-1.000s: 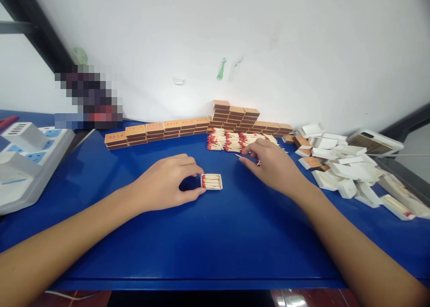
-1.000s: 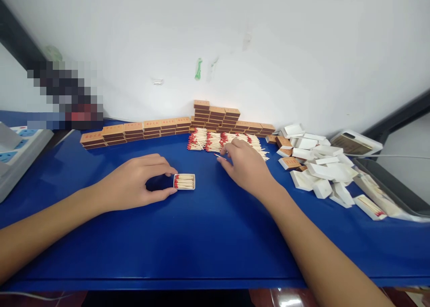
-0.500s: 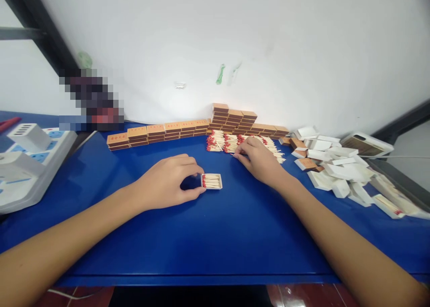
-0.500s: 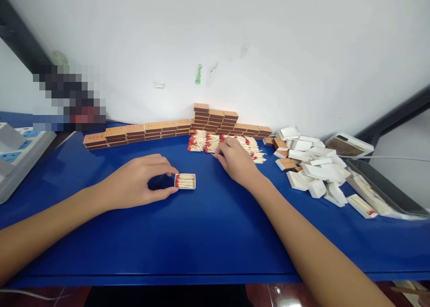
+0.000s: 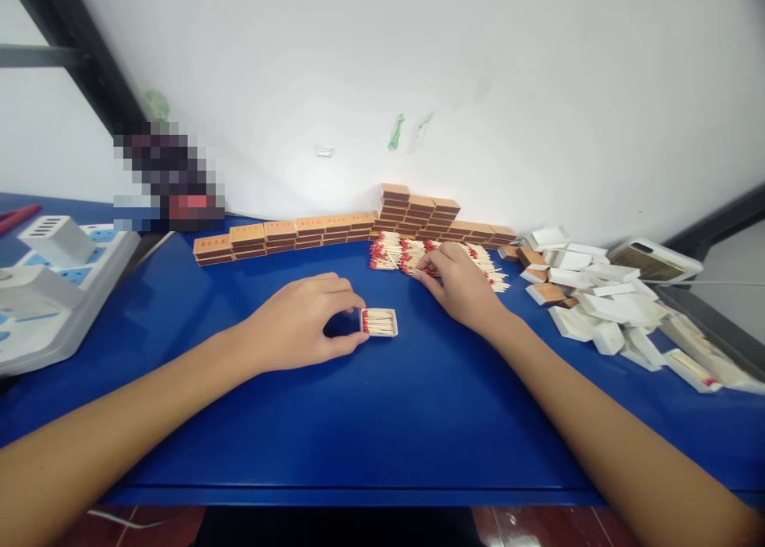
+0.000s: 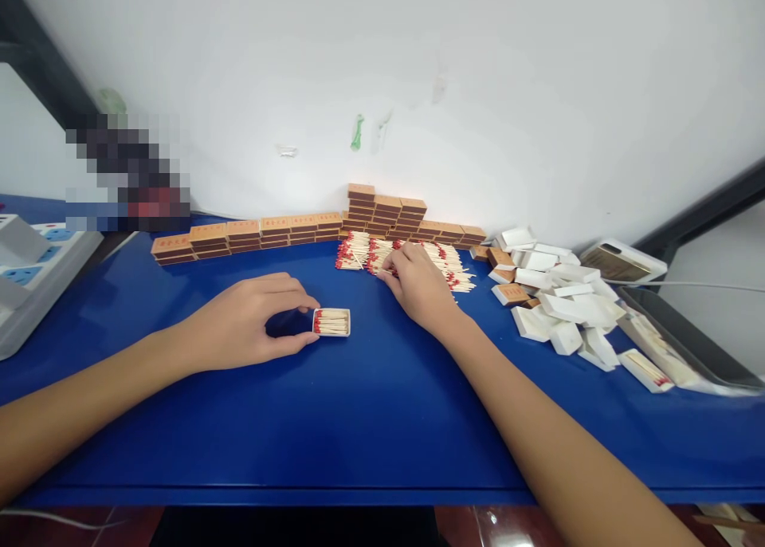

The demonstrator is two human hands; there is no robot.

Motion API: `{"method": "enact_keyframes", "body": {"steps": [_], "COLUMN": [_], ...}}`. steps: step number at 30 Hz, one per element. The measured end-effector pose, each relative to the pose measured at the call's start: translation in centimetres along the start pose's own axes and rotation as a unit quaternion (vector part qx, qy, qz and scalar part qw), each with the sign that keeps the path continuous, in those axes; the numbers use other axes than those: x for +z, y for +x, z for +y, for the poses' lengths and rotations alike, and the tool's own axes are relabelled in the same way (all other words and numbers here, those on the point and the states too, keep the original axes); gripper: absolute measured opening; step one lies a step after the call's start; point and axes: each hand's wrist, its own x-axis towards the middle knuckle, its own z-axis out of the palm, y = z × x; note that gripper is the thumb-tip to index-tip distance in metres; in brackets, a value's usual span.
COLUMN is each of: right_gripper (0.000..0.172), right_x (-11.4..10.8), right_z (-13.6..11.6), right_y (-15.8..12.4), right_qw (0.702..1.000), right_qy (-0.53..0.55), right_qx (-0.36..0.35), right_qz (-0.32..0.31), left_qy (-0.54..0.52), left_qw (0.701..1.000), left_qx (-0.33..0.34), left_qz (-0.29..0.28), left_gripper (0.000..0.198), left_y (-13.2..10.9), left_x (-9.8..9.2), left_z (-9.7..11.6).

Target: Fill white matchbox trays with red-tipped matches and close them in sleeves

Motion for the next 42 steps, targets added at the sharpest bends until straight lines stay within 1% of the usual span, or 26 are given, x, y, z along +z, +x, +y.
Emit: {"method": "enact_keyframes", "body": {"steps": [4, 8, 12, 15, 18, 22, 24, 26, 29, 32, 42], "right_gripper": [0.010, 0.007, 0.015, 0.015, 0.015, 0.015, 0.015, 0.014, 0.012, 0.012, 0.016], "right_x": [-0.2, -0.4, -0.2, -0.4, -0.9, -1.8, -2.1, -2.2, -2.1, -1.8, -1.0], "right_z": [0.2, 0.3, 0.8, 1.0, 0.4, -1.3, -1.6, -1.3, 0.0, 0.9, 1.2], "right_y": [-0.1, -0.2, -0.1, -0.1, -0.2, -0.6, -0.7, -0.7, -0.9, -1.0, -0.8], "right_qw": [1.000, 1.000, 1.000, 0.999, 0.998, 0.998, 0.998, 0.998, 0.997, 0.997, 0.997], "right_qy": [-0.013, -0.004, 0.014, 0.016, 0.019, 0.043, 0.038, 0.023, 0.014, 0.021, 0.039], "right_qx": [0.008, -0.004, -0.010, -0.016, -0.019, -0.032, -0.036, -0.033, -0.022, -0.015, 0.007], "right_qz": [-0.004, -0.009, -0.024, -0.044, -0.055, -0.038, -0.035, -0.044, -0.067, -0.072, -0.060], "left_qy": [-0.002, -0.003, -0.001, 0.000, -0.001, -0.003, -0.003, -0.002, 0.002, 0.003, 0.000], "left_qw": [1.000, 1.000, 1.000, 1.000, 1.000, 1.000, 1.000, 1.000, 1.000, 1.000, 1.000], "left_qx": [-0.003, -0.002, -0.002, -0.004, -0.004, -0.001, -0.001, -0.003, -0.004, -0.004, -0.002], "left_qz": [-0.002, -0.003, -0.004, -0.010, -0.011, -0.010, -0.009, -0.007, -0.005, -0.008, -0.003], "left_gripper": [0.024, 0.024, 0.023, 0.023, 0.024, 0.024, 0.025, 0.025, 0.026, 0.025, 0.025], "left_y": [0.0, 0.0, 0.0, 0.0, 0.0, -0.1, -0.1, 0.0, 0.0, 0.0, -0.1], "left_x": [0.0, 0.1, 0.1, 0.0, 0.1, 0.2, 0.2, 0.3, 0.3, 0.3, 0.2], "left_z": [0.0, -0.1, 0.0, 0.0, 0.0, -0.2, -0.2, -0.3, -0.3, -0.2, -0.2]}}
